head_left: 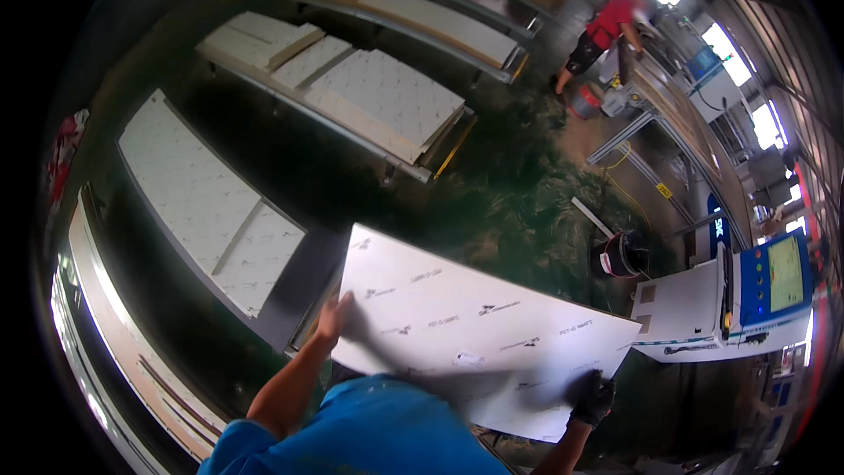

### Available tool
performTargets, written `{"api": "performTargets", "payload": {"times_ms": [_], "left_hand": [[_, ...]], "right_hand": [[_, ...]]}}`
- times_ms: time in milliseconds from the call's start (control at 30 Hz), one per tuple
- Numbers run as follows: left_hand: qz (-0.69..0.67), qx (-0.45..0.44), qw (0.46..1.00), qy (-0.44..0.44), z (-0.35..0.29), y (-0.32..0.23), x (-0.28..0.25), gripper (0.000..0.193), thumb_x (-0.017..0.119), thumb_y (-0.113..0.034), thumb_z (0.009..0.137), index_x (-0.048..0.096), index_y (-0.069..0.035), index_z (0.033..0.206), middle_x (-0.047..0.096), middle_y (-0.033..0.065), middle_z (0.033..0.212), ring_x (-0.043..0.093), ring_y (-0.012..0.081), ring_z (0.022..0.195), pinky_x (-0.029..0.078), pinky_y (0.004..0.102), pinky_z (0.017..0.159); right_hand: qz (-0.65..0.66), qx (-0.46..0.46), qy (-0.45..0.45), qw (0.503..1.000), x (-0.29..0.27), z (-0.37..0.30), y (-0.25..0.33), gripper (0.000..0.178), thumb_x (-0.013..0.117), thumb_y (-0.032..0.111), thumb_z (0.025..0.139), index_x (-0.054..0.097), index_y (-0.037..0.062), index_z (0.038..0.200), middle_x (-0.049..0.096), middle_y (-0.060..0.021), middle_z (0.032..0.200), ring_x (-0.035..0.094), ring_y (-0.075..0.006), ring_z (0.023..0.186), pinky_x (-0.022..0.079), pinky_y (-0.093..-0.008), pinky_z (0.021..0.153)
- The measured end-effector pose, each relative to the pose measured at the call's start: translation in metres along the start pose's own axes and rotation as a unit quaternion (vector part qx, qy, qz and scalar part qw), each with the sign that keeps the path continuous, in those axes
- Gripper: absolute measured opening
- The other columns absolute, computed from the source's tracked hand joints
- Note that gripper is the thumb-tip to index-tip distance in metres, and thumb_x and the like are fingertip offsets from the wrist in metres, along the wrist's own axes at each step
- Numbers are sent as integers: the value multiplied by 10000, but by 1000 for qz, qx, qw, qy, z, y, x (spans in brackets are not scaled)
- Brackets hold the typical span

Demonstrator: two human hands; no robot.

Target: The person picks up white rectangular panels from a table, carries them to a scrap pile, and then returns to wipe the surface of other panels on the table with a cloth. The person handles the panels one at a time, moving them between the table and the floor area.

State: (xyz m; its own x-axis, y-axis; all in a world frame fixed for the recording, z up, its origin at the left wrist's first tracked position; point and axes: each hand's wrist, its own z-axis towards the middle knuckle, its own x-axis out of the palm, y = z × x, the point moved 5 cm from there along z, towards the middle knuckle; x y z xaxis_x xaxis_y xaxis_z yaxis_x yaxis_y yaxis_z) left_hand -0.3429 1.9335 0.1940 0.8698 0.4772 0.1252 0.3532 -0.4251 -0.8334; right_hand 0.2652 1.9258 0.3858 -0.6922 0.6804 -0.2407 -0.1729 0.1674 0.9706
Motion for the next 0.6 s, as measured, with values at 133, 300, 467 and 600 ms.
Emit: {"api": "performTargets", "payload": {"times_ms": [133,300,467,600], "left_hand": [[59,54,996,-33,100,-59,70,423,594,-425,1008,680,-35,871,641,32,726,596,141,655,484,340,607],[50,-38,997,44,207,-115,148,380,613,-383,996,675,-31,869,624,35,701,576,132,653,471,314,617],[106,-7,993,49,303,-176,211,384,631,-375,987,666,4,939,628,38,770,569,114,711,467,300,663],[153,20,987,32,405,-213,260,510,627,-465,963,666,32,855,654,115,722,592,158,699,487,357,675]], "right_hand": [[116,130,24,984,63,63,23,98,673,88,970,585,45,966,631,-76,878,618,-175,792,561,-324,705],[-76,18,-53,996,110,130,50,230,747,233,936,639,45,1014,658,-79,953,622,-188,834,537,-347,712],[17,70,-92,993,165,188,35,229,761,183,921,643,28,1043,666,-63,930,632,-186,794,547,-347,688],[-66,55,-60,994,229,285,-11,282,768,250,906,665,15,1022,682,-83,891,641,-183,769,550,-353,673]]}}
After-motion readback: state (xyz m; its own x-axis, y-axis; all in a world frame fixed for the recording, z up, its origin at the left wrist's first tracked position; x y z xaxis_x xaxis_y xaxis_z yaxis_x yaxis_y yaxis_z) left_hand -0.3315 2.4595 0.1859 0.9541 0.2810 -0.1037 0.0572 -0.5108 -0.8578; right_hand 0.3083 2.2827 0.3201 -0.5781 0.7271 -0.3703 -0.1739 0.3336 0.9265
